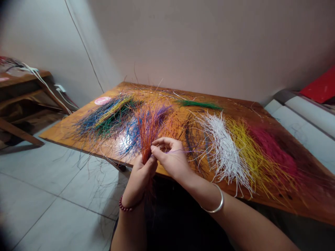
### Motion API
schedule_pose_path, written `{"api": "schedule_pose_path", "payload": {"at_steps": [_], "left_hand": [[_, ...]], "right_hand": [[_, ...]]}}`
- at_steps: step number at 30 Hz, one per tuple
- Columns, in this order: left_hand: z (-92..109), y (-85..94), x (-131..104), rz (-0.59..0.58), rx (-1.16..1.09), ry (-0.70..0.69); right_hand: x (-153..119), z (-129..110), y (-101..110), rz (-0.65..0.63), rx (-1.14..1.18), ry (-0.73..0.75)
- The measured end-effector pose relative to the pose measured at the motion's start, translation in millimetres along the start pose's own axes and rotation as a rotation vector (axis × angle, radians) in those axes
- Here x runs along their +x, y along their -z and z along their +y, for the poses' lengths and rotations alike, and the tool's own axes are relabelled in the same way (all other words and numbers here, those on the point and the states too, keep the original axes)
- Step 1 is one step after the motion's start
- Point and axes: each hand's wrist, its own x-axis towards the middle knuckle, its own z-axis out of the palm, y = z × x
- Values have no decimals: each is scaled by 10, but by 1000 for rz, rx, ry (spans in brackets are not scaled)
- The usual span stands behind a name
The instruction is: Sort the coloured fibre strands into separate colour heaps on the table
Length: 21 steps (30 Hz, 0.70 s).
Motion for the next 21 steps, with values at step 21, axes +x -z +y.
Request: {"api": "schedule_pose_path", "payload": {"at_steps": [21], "left_hand": [[-46,-30,28,-11,27,-47]], "right_hand": [[-37,-12,62,-143,-122,61]]}}
